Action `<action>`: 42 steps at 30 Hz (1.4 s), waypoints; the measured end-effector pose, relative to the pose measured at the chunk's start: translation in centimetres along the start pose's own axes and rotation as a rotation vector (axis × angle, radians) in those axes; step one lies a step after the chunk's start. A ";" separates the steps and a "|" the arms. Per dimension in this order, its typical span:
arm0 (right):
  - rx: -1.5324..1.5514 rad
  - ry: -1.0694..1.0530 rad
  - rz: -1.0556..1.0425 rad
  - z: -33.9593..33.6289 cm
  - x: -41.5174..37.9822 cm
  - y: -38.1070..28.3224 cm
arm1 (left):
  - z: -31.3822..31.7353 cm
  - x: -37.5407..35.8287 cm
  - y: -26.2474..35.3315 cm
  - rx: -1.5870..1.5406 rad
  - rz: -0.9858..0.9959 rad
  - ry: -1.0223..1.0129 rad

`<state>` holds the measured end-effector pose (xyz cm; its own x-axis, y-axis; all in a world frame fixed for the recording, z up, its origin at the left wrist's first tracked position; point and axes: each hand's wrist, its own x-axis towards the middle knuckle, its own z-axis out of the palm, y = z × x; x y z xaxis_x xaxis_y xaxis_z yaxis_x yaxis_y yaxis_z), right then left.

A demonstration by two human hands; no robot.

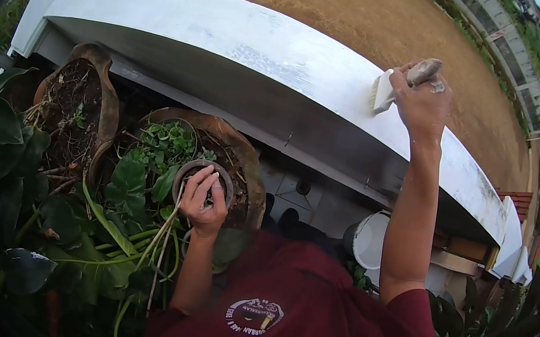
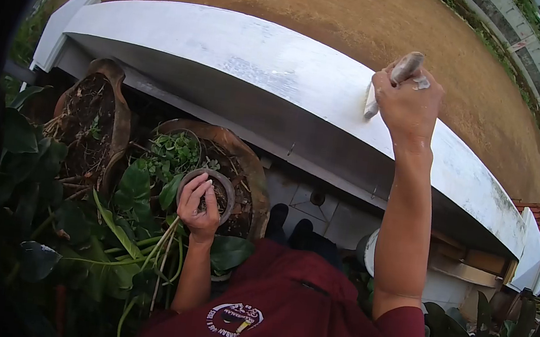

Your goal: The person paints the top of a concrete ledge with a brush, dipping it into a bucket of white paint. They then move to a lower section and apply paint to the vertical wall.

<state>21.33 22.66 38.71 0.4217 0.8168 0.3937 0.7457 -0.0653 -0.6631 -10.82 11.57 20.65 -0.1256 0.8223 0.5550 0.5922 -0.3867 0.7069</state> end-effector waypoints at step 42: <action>0.361 -0.306 0.017 6.0 0.9 -0.9 | -0.6 0.5 -0.8 0.030 0.009 0.053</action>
<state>17.96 26.90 35.86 0.2201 0.9523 0.2113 0.4905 0.0792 -0.8678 -11.79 12.02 20.59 -0.1617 0.7950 0.5847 0.6170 -0.3810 0.6886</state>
